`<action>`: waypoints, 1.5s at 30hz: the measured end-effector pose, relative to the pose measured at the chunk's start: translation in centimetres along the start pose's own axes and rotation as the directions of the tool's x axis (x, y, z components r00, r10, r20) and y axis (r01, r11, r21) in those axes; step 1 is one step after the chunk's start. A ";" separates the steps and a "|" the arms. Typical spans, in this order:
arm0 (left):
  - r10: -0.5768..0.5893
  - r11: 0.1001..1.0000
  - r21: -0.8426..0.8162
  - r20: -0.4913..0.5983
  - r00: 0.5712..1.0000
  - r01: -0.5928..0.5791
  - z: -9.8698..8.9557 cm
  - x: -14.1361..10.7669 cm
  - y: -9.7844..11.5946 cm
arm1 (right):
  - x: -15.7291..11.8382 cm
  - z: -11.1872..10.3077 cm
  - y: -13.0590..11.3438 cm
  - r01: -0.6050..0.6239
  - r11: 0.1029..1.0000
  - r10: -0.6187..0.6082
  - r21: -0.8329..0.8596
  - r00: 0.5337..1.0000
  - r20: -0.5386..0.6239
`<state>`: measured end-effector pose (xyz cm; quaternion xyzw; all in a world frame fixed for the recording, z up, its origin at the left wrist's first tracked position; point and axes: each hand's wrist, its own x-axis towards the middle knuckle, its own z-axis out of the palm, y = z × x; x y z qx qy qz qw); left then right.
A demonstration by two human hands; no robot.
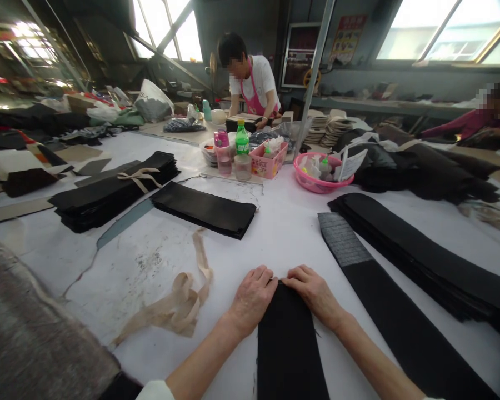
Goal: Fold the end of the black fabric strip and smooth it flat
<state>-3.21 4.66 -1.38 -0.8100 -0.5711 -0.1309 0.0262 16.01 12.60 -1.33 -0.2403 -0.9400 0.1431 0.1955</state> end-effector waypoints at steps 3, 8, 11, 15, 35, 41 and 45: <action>0.008 1.000 0.020 -0.017 1.000 -0.008 0.4 -0.2 -0.2 | -0.2 0.2 0.0 0.014 0.999 -0.014 -0.048 1.000 0.006; 0.022 0.999 0.045 -0.005 1.000 -0.022 0.4 -0.2 -0.2 | -0.6 0.5 -0.1 0.007 0.998 -0.005 -0.069 1.000 0.028; 0.029 0.997 0.066 0.006 1.000 -0.030 0.2 -0.2 0.0 | -0.6 0.6 -0.4 0.002 0.996 0.000 -0.087 1.000 0.029; 0.061 0.992 0.105 0.030 0.998 -0.063 0.1 -0.1 0.2 | -0.5 0.5 -0.5 0.020 0.994 -0.015 -0.106 0.999 0.049; 0.036 0.992 0.119 0.020 0.999 -0.038 0.4 -0.4 0.4 | -0.6 0.2 -0.3 0.026 0.993 -0.019 -0.118 0.998 0.059; 0.018 0.994 0.112 0.018 1.000 -0.020 0.2 -0.4 0.6 | -0.6 0.1 -0.2 0.034 0.992 -0.029 -0.123 0.999 0.039; 0.013 0.995 0.098 0.031 0.999 -0.016 -0.1 -0.5 0.5 | -0.7 0.1 -0.2 0.031 0.991 -0.026 -0.133 0.999 0.038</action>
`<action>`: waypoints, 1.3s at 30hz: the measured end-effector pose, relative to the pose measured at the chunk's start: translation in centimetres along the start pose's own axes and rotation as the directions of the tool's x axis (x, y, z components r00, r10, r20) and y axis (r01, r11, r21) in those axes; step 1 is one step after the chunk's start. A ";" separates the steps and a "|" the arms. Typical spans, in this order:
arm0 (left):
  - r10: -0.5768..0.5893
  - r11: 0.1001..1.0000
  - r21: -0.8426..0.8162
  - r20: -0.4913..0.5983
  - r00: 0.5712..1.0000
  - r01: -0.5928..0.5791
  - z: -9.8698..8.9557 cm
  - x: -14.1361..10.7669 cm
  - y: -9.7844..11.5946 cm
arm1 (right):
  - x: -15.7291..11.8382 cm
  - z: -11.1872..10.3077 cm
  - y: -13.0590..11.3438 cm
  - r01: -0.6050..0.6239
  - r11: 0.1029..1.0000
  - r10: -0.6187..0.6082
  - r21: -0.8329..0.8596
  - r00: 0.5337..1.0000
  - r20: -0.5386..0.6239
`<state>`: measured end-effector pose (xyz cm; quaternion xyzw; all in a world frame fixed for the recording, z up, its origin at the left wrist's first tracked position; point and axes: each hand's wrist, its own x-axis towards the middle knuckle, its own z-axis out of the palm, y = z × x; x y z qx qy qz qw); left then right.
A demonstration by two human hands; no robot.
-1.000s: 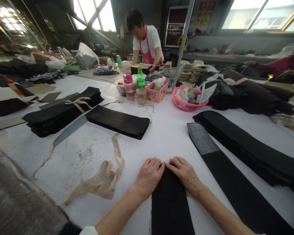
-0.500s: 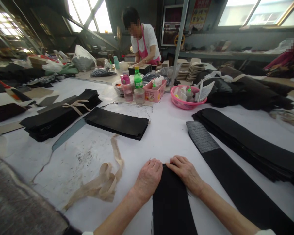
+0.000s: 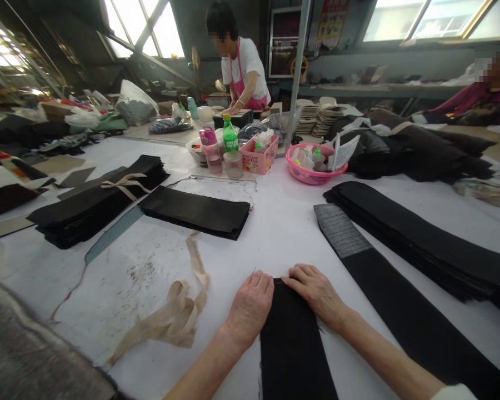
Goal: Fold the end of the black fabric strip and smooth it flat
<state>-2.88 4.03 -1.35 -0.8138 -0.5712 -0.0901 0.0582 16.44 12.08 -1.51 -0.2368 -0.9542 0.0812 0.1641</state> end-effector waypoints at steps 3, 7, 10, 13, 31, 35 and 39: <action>0.001 1.000 0.008 -0.006 1.000 -0.001 0.1 -0.1 -0.1 | 0.0 -0.1 0.0 -0.001 1.000 0.001 -0.013 1.000 0.004; 0.008 0.999 0.042 -0.033 0.999 -0.006 0.3 -0.4 -0.1 | -0.1 -0.2 0.0 0.010 1.000 -0.011 -0.021 1.000 -0.011; 0.014 0.998 0.067 -0.052 0.999 -0.011 0.5 -0.7 -0.1 | -0.3 -0.3 0.1 0.011 1.000 -0.011 -0.026 1.000 -0.019; 0.016 0.997 0.077 -0.068 0.998 -0.011 0.7 -0.9 -0.1 | -0.5 -0.3 0.2 0.006 1.000 -0.007 -0.029 1.000 -0.013; -0.004 0.979 0.204 -0.087 0.996 0.022 0.7 -2.2 -0.5 | -1.6 -0.6 0.6 -0.052 0.999 0.052 -0.011 0.999 -0.001; -0.010 0.979 0.202 -0.085 0.996 0.027 1.0 -2.5 -0.5 | -2.1 -0.7 0.7 -0.075 0.997 0.075 0.017 0.997 -0.022; -0.042 0.978 0.198 -0.102 0.994 0.062 1.0 -3.0 -0.6 | -2.3 -0.6 0.6 -0.107 0.993 0.108 0.043 0.994 -0.033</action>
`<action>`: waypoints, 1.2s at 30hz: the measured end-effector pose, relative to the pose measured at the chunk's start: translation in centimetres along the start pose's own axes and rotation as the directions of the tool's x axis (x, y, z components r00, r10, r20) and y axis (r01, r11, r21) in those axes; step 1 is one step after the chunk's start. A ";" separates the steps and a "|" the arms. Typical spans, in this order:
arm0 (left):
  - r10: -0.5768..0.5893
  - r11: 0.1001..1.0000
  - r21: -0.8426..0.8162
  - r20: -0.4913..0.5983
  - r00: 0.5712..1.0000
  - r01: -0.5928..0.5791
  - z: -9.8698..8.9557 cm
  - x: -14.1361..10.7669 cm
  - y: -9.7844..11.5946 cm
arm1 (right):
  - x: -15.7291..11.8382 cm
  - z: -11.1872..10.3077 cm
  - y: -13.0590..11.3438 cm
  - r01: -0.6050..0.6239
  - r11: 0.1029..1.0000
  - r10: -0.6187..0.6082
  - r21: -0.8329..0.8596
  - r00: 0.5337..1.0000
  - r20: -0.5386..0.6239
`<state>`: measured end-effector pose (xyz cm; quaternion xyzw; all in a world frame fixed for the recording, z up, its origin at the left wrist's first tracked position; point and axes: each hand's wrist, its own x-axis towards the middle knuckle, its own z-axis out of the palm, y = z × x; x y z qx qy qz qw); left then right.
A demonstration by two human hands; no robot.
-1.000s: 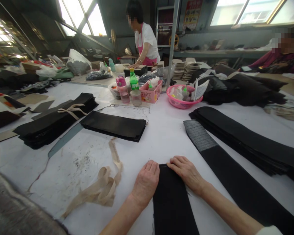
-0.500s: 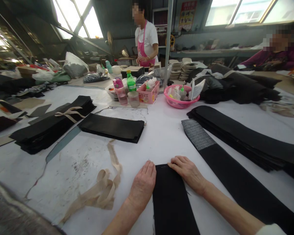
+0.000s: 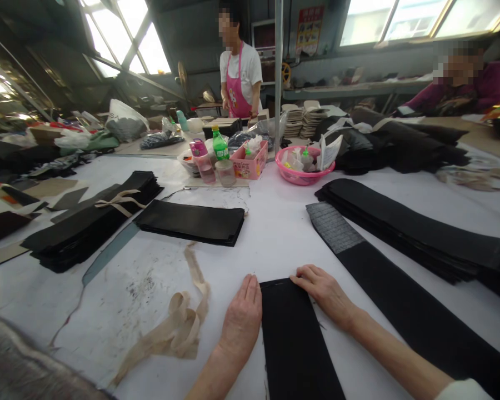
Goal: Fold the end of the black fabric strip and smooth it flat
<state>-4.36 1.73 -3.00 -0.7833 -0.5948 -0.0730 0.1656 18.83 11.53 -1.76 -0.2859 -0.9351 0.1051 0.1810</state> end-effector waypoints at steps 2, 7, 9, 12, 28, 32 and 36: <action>-0.043 0.999 -0.013 -0.007 0.999 0.043 -0.3 0.1 0.2 | 0.0 0.1 -0.1 -0.007 1.000 0.007 -0.002 1.000 -0.010; -0.042 0.999 -0.021 0.017 0.999 0.042 -1.2 1.7 1.8 | 0.0 0.2 -0.2 -0.001 1.000 0.001 -0.023 1.000 -0.030; 0.008 1.000 -0.011 0.062 0.998 -0.008 -1.2 2.5 2.4 | -0.1 0.2 -0.1 0.003 1.000 -0.004 -0.027 0.999 -0.034; 0.071 0.997 0.025 0.100 0.992 -0.074 -0.9 2.9 2.6 | -0.2 0.1 -0.1 -0.003 1.000 0.002 -0.025 0.999 -0.035; 0.088 0.993 0.075 0.082 0.993 -0.094 -1.0 1.9 1.8 | -0.7 -0.4 0.0 -0.038 0.999 0.038 0.000 0.995 -0.089; 0.060 0.998 0.026 0.131 0.990 -0.064 -1.5 2.4 1.7 | -1.2 -0.4 -0.1 -0.080 0.996 0.083 0.046 0.993 -0.085; 0.090 0.996 -0.007 0.143 0.986 -0.090 -1.8 3.3 1.9 | -1.4 0.0 0.3 -0.133 0.982 0.145 0.131 0.985 -0.093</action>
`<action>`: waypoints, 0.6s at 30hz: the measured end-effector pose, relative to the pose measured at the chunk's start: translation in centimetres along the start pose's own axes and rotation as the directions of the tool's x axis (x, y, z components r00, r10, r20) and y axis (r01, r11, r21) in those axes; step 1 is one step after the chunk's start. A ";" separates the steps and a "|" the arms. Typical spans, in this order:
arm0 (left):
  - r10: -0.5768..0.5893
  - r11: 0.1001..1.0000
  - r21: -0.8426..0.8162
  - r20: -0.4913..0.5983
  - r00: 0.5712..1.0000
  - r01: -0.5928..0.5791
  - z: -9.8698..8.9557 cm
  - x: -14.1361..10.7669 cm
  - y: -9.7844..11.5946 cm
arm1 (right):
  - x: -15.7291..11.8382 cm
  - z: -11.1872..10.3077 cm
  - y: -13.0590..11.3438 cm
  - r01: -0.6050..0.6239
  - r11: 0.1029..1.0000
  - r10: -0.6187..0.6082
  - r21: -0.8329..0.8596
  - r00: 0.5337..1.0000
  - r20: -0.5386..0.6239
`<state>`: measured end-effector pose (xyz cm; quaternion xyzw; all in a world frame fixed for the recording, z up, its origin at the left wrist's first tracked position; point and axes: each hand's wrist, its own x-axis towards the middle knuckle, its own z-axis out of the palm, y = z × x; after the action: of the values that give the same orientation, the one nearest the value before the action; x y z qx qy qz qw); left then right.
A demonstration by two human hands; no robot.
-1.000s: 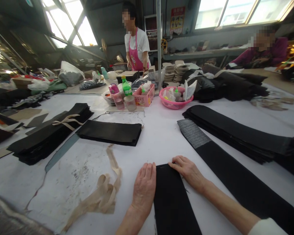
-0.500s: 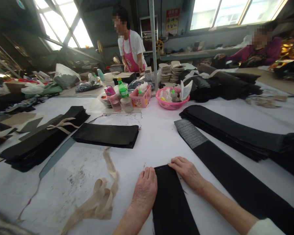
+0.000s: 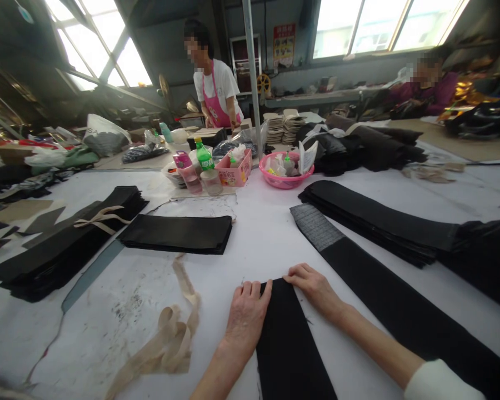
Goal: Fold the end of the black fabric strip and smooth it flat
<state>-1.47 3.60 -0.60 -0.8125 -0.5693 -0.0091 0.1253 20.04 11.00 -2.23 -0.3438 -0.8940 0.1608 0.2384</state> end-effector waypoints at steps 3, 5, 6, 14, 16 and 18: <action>-0.003 1.000 -0.001 0.038 0.999 0.003 -0.2 0.5 0.2 | 0.3 0.1 0.3 -0.019 1.000 0.019 0.001 1.000 -0.008; -0.012 1.000 -0.009 0.044 0.999 0.013 -0.3 0.7 0.3 | 0.7 0.1 0.3 -0.006 0.999 0.006 -0.040 1.000 0.013; -0.012 1.000 -0.016 0.039 0.999 0.013 -0.3 0.8 0.3 | 0.8 0.0 0.3 0.010 0.998 -0.008 -0.067 1.000 0.030; 0.017 1.000 -0.024 0.024 1.000 -0.016 0.0 0.9 0.6 | 0.4 -0.2 0.1 0.041 0.992 -0.031 -0.117 0.996 0.081; 0.014 1.000 -0.013 0.020 1.000 -0.013 0.0 0.8 0.6 | 0.1 -0.1 0.2 0.025 0.994 -0.018 -0.102 0.998 0.067; 0.009 1.000 -0.003 0.015 1.000 -0.009 0.2 0.6 0.5 | -0.1 0.0 0.2 0.006 0.995 -0.002 -0.097 0.999 0.047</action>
<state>-0.81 4.03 -0.77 -0.8152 -0.5667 -0.0034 0.1200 20.26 11.09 -2.33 -0.3493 -0.9067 0.1248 0.2006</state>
